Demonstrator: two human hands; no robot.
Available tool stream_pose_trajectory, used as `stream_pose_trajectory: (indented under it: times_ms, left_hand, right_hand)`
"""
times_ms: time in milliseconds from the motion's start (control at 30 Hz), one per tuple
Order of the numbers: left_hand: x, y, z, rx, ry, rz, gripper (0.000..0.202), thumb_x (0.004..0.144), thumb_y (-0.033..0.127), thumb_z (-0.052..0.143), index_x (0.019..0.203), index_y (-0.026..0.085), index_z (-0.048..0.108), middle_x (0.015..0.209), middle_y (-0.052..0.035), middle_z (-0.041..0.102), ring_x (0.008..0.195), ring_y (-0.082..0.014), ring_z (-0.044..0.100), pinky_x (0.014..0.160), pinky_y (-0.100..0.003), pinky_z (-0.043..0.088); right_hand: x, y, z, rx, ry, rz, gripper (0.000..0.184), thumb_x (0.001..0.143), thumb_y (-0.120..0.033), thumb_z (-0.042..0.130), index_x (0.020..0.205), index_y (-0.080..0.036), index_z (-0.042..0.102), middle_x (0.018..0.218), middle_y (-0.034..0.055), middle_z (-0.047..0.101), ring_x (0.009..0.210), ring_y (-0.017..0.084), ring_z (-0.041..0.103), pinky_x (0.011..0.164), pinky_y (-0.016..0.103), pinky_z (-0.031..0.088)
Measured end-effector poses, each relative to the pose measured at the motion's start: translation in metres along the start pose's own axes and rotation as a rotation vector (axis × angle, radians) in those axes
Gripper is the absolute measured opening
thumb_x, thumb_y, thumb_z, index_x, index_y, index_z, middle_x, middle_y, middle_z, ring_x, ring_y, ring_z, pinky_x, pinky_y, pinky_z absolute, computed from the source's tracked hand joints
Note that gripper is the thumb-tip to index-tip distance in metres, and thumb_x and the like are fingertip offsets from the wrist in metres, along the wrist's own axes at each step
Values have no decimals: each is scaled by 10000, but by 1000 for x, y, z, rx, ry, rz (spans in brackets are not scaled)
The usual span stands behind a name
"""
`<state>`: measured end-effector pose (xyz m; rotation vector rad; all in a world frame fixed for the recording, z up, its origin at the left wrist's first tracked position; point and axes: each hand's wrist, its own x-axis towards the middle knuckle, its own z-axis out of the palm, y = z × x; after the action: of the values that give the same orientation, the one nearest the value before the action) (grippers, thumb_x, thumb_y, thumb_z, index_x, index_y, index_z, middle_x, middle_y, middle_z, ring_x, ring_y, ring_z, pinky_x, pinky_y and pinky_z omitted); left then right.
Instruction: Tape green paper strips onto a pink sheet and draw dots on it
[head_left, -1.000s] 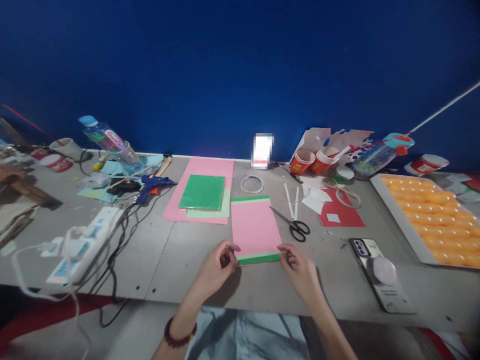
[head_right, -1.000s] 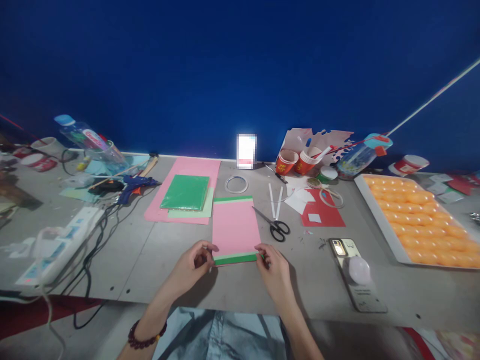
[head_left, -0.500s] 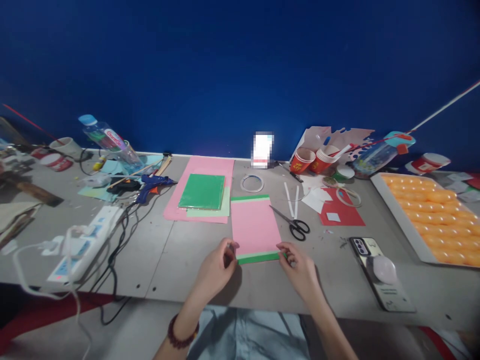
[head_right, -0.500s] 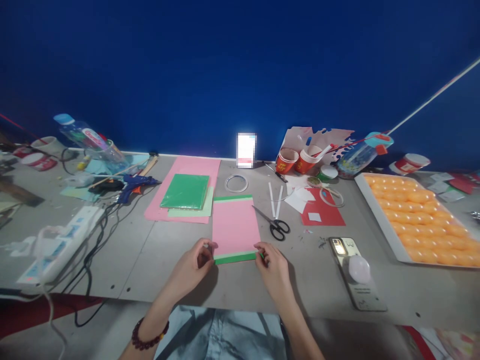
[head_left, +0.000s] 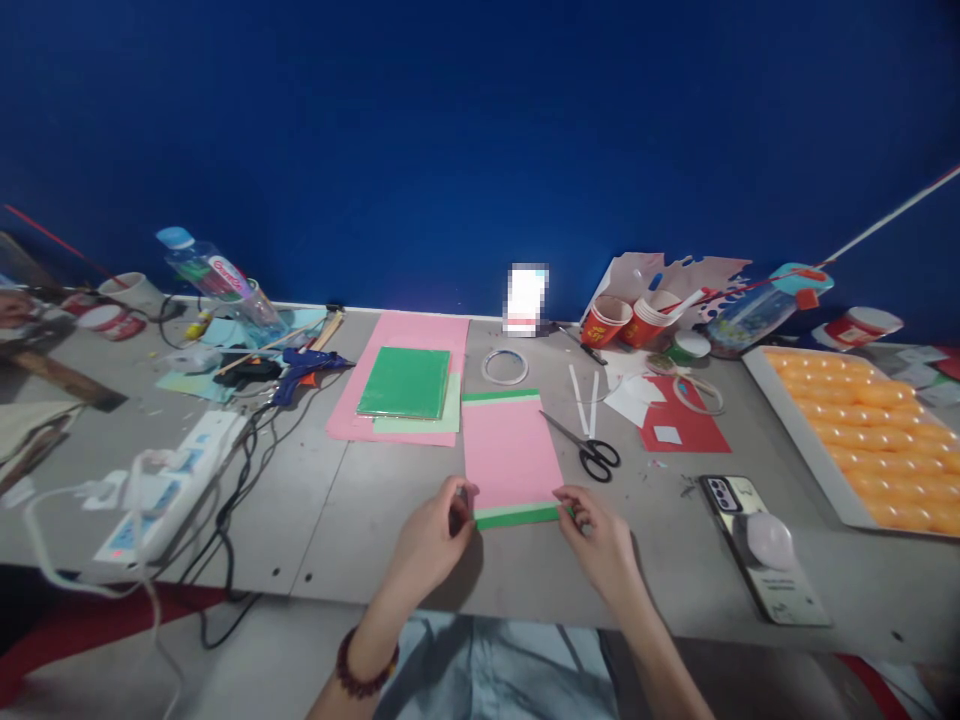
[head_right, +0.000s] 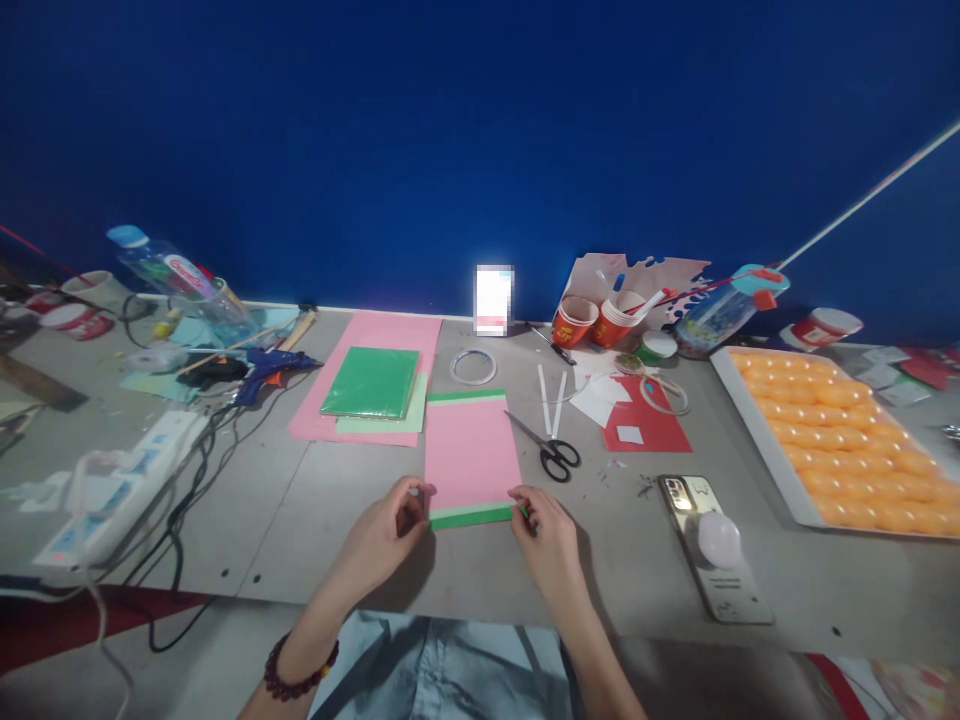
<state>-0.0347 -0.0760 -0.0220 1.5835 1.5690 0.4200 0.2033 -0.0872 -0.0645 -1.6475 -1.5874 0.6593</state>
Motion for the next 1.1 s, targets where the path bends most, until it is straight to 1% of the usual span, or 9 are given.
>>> stream_pose_trajectory:
  times_ms: [433, 600, 767, 1100]
  left_hand:
    - [0, 5, 0, 95, -13, -14, 327, 783, 103, 535, 1069, 255, 493, 810, 43, 640, 718, -136, 591, 623, -229, 338]
    - [-1, 5, 0, 115, -11, -25, 343, 779, 101, 535, 1082, 255, 485, 808, 41, 642, 733, -145, 596, 629, -234, 338]
    - [-1, 5, -2, 91, -27, -25, 360, 777, 102, 534, 1097, 261, 489, 819, 38, 646, 749, -145, 604, 637, -232, 348]
    - [0, 8, 0, 160, -21, -37, 352, 776, 92, 549, 1078, 265, 500, 816, 40, 656, 763, -147, 619, 629, -228, 341]
  right_hand:
    - [-1, -3, -1, -12, 11, -47, 203, 800, -240, 491, 877, -179, 669, 810, 60, 690, 582, 140, 593, 577, 248, 491]
    - [-2, -2, -1, -25, 25, -33, 215, 795, -242, 491, 889, -180, 674, 802, 54, 688, 550, 132, 577, 577, 252, 491]
    - [-3, -1, 0, -17, 22, -28, 216, 799, -241, 490, 898, -182, 673, 808, 55, 685, 571, 136, 586, 591, 252, 496]
    - [-5, 1, 0, -26, 33, -35, 211, 806, -247, 489, 885, -185, 675, 811, 59, 690, 597, 144, 598, 600, 257, 498]
